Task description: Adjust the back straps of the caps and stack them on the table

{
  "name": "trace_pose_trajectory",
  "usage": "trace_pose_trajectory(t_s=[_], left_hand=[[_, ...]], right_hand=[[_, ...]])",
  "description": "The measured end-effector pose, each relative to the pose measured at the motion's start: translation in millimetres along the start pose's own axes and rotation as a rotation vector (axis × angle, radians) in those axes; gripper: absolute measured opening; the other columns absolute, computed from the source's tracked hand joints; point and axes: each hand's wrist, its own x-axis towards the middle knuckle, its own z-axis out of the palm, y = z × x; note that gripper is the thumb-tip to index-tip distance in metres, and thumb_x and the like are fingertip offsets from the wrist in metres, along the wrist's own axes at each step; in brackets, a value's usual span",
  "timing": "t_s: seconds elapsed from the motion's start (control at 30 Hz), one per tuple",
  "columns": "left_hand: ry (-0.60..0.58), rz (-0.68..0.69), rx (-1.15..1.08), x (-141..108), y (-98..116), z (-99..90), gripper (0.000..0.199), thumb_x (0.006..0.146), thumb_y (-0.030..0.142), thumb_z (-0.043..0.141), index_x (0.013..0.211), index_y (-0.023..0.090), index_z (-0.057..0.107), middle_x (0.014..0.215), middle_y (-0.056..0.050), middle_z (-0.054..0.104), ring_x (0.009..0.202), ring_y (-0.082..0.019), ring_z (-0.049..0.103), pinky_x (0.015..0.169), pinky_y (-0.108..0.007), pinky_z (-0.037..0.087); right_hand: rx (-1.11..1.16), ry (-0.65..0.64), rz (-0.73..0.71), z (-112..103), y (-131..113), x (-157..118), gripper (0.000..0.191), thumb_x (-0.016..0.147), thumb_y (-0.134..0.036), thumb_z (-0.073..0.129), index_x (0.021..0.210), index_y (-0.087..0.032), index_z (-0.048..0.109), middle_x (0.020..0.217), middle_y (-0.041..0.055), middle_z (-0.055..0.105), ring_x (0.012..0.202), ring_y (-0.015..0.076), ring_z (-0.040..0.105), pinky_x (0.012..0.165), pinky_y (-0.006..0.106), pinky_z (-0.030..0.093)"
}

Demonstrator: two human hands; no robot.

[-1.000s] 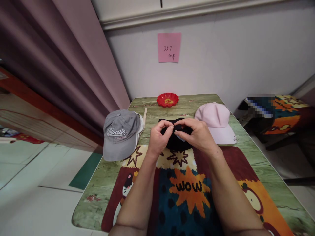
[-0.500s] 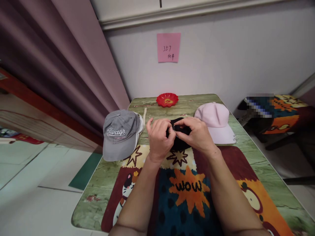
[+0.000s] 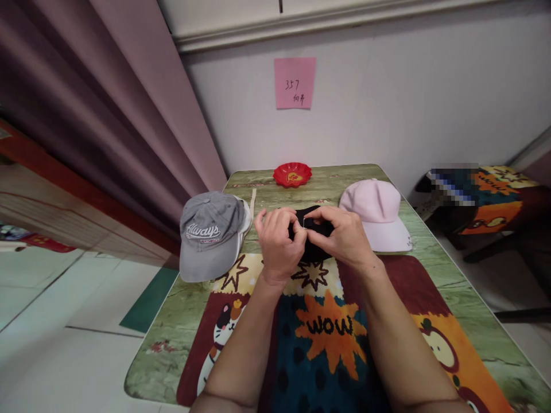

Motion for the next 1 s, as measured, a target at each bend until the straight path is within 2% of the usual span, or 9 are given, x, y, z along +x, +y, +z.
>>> trace_pose_trajectory(t_s=[0.13, 0.27, 0.33, 0.4, 0.47, 0.57, 0.63, 0.77, 1.0], left_hand=[[-0.041, -0.054, -0.086, 5, -2, -6.6, 0.011, 0.088, 0.014, 0.058, 0.081, 0.023, 0.059, 0.086, -0.001, 0.072, 0.087, -0.02, 0.066, 0.094, -0.039, 0.044], [-0.1, 0.109, 0.036, 8, -1, -15.4, 0.011, 0.093, 0.018, 0.06, 0.084, 0.021, 0.066, 0.087, -0.003, 0.074, 0.09, -0.021, 0.065, 0.09, -0.036, 0.044], [-0.123, 0.124, 0.021, 8, 2, -18.1, 0.011, 0.094, 0.018, 0.057, 0.087, 0.02, 0.066, 0.089, -0.004, 0.074, 0.088, -0.019, 0.065, 0.084, -0.033, 0.046], [-0.091, -0.004, -0.067, 8, 4, -20.1, 0.01, 0.095, 0.021, 0.057, 0.089, 0.02, 0.065, 0.081, -0.002, 0.071, 0.074, -0.015, 0.064, 0.072, -0.027, 0.046], [-0.067, -0.217, -0.192, 8, 4, -22.1, 0.014, 0.096, 0.028, 0.058, 0.085, 0.02, 0.061, 0.067, 0.002, 0.064, 0.057, -0.011, 0.056, 0.059, -0.023, 0.043], [-0.207, -0.52, -0.45, 10, 0, -24.4, 0.034, 0.097, 0.046, 0.055, 0.075, 0.019, 0.058, 0.053, 0.004, 0.056, 0.043, -0.009, 0.047, 0.046, -0.021, 0.036], [-0.322, -0.647, -0.587, 12, -4, -24.6, 0.04, 0.094, 0.053, 0.056, 0.075, 0.018, 0.06, 0.053, 0.002, 0.059, 0.04, -0.009, 0.047, 0.042, -0.021, 0.035], [-0.439, -0.765, -0.698, 14, -2, -23.9, 0.036, 0.084, 0.051, 0.069, 0.076, 0.015, 0.064, 0.056, -0.001, 0.065, 0.039, -0.008, 0.05, 0.04, -0.02, 0.037], [-0.453, -0.875, -0.852, 15, -2, -22.8, 0.034, 0.07, 0.044, 0.082, 0.072, 0.014, 0.066, 0.056, 0.0, 0.064, 0.04, -0.007, 0.051, 0.041, -0.018, 0.04]], right_hand=[[0.038, 0.007, -0.023, -2, 2, 1, 0.017, 0.081, -0.022, 0.071, 0.097, -0.022, 0.072, 0.087, 0.0026, 0.074, 0.078, 0.0186, 0.068, 0.075, 0.03, 0.053], [0.048, 0.025, -0.06, -3, 7, 1, 0.018, 0.084, -0.024, 0.073, 0.101, -0.021, 0.071, 0.089, 0.0029, 0.073, 0.078, 0.0184, 0.066, 0.076, 0.03, 0.052], [0.045, 0.032, -0.071, -3, 9, 1, 0.018, 0.084, -0.024, 0.073, 0.102, -0.021, 0.072, 0.09, 0.0033, 0.073, 0.079, 0.0186, 0.066, 0.076, 0.031, 0.053], [0.046, 0.035, -0.075, -3, 9, 1, 0.018, 0.085, -0.025, 0.073, 0.102, -0.022, 0.072, 0.091, 0.0035, 0.074, 0.079, 0.019, 0.066, 0.076, 0.031, 0.053], [0.054, 0.036, -0.074, -3, 9, 1, 0.019, 0.085, -0.025, 0.073, 0.104, -0.022, 0.072, 0.091, 0.0035, 0.074, 0.08, 0.0192, 0.066, 0.076, 0.031, 0.053], [0.071, 0.034, -0.072, -3, 8, 1, 0.02, 0.085, -0.025, 0.074, 0.105, -0.021, 0.072, 0.093, 0.0044, 0.074, 0.081, 0.0194, 0.067, 0.076, 0.031, 0.054], [0.083, 0.022, -0.07, -3, 9, 1, 0.02, 0.086, -0.024, 0.074, 0.106, -0.022, 0.072, 0.095, 0.0048, 0.075, 0.082, 0.0196, 0.068, 0.077, 0.031, 0.054], [0.093, 0.001, -0.07, -3, 9, 0, 0.02, 0.086, -0.023, 0.073, 0.107, -0.022, 0.072, 0.098, 0.005, 0.076, 0.083, 0.02, 0.068, 0.078, 0.032, 0.054], [0.086, -0.016, -0.075, -4, 8, 0, 0.021, 0.086, -0.022, 0.074, 0.107, -0.022, 0.073, 0.096, 0.0046, 0.076, 0.083, 0.0197, 0.069, 0.078, 0.031, 0.054]])
